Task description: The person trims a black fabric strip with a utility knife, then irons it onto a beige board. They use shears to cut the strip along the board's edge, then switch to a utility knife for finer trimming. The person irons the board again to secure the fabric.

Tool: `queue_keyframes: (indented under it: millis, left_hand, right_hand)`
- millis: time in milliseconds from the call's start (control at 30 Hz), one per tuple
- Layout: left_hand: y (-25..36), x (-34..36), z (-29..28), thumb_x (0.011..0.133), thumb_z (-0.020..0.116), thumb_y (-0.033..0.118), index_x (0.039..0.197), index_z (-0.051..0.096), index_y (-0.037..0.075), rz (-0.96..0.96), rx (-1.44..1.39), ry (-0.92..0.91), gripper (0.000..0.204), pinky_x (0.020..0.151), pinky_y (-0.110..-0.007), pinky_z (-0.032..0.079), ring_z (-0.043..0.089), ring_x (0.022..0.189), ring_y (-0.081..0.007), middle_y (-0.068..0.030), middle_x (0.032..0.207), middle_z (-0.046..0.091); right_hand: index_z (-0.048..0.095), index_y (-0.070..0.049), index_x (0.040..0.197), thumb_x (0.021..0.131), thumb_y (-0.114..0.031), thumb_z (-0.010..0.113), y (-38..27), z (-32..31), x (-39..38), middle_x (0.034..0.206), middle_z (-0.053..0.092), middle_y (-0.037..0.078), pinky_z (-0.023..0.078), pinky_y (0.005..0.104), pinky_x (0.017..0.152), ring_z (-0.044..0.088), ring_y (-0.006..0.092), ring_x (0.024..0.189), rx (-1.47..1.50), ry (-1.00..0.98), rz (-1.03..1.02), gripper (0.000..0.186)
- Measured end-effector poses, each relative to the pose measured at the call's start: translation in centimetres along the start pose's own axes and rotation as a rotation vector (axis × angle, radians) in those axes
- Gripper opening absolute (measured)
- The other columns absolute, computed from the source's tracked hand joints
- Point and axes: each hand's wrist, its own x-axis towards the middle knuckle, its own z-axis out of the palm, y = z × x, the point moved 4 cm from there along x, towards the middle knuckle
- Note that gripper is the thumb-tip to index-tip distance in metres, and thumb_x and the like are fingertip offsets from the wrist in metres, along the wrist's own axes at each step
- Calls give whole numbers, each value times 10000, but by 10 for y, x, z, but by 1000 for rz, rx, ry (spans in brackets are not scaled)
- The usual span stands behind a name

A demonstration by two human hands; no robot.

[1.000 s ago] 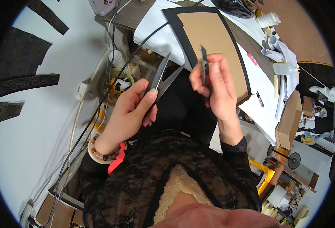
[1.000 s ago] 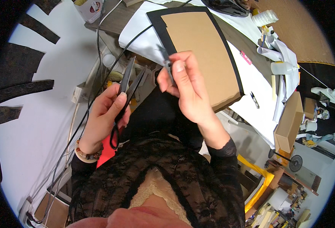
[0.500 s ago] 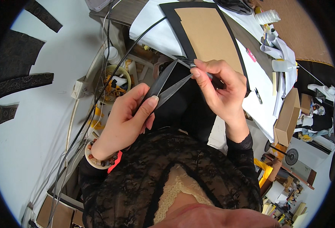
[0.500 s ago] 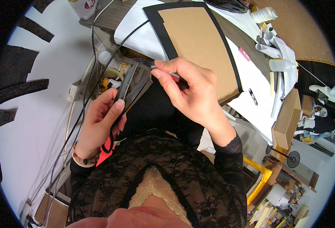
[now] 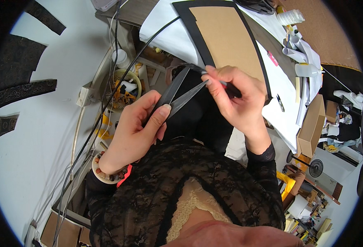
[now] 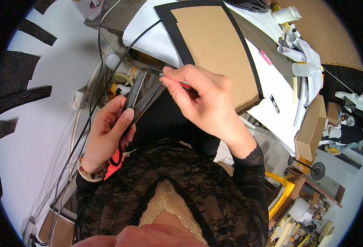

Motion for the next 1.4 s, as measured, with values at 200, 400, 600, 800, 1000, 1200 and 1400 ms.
queue_keyframes:
  millis: [200, 400, 600, 800, 1000, 1200, 1400]
  left_hand:
    - [-2, 0, 0, 1007, 520, 191, 874, 502, 57, -1, -3, 0, 190, 487, -175, 325, 441, 532, -8, 46, 612, 489]
    - [1, -1, 0, 1008, 520, 196, 888, 505, 57, -5, -7, 13, 184, 486, -173, 325, 446, 535, -5, 47, 616, 493]
    - [0, -1, 0, 1008, 519, 196, 897, 508, 58, 3, -25, 24, 178, 483, -171, 325, 442, 527, -4, 47, 613, 500]
    - [-1, -1, -1, 1009, 517, 197, 904, 512, 58, -4, -24, 28, 174, 478, -172, 323, 436, 524, -2, 47, 611, 505]
    - [0, 0, 0, 1012, 511, 189, 905, 511, 59, 9, -43, 9, 168, 480, -171, 325, 439, 524, -3, 47, 617, 507]
    - [-9, 4, -3, 1018, 490, 220, 996, 519, 44, 22, -40, 4, 180, 473, -184, 347, 451, 510, -33, 20, 640, 539]
    - [-11, 6, -4, 1027, 478, 203, 912, 493, 67, 14, -76, 21, 179, 501, -169, 359, 460, 541, -19, 36, 650, 515]
  right_hand:
    - [624, 53, 812, 832, 23, 703, -2, 4, -4, 778, 691, 119, 557, 272, 722, 687, 180, 709, 34, -32, 4, 87]
    - [644, 15, 836, 843, -28, 695, 2, 8, -8, 808, 689, 123, 537, 276, 566, 694, 204, 686, 93, -42, -32, 67]
    - [655, 8, 843, 820, -20, 712, -3, 14, -12, 785, 683, 114, 511, 276, 519, 655, 183, 602, 86, -79, -44, 67]
    - [640, 9, 831, 824, -31, 713, -4, 17, -15, 776, 675, 116, 509, 289, 521, 654, 208, 604, 110, -96, -35, 84]
    - [631, 12, 820, 822, -22, 709, -5, 19, -16, 777, 673, 115, 507, 299, 526, 651, 226, 605, 107, -82, -75, 85]
    - [663, 20, 877, 833, -38, 713, 3, 22, -18, 845, 707, 119, 559, 267, 635, 701, 189, 714, 205, -159, 46, 88]
    - [637, 28, 938, 905, -50, 663, 25, 25, -28, 882, 695, 72, 531, 229, 692, 656, 96, 762, 429, 16, 341, 89]
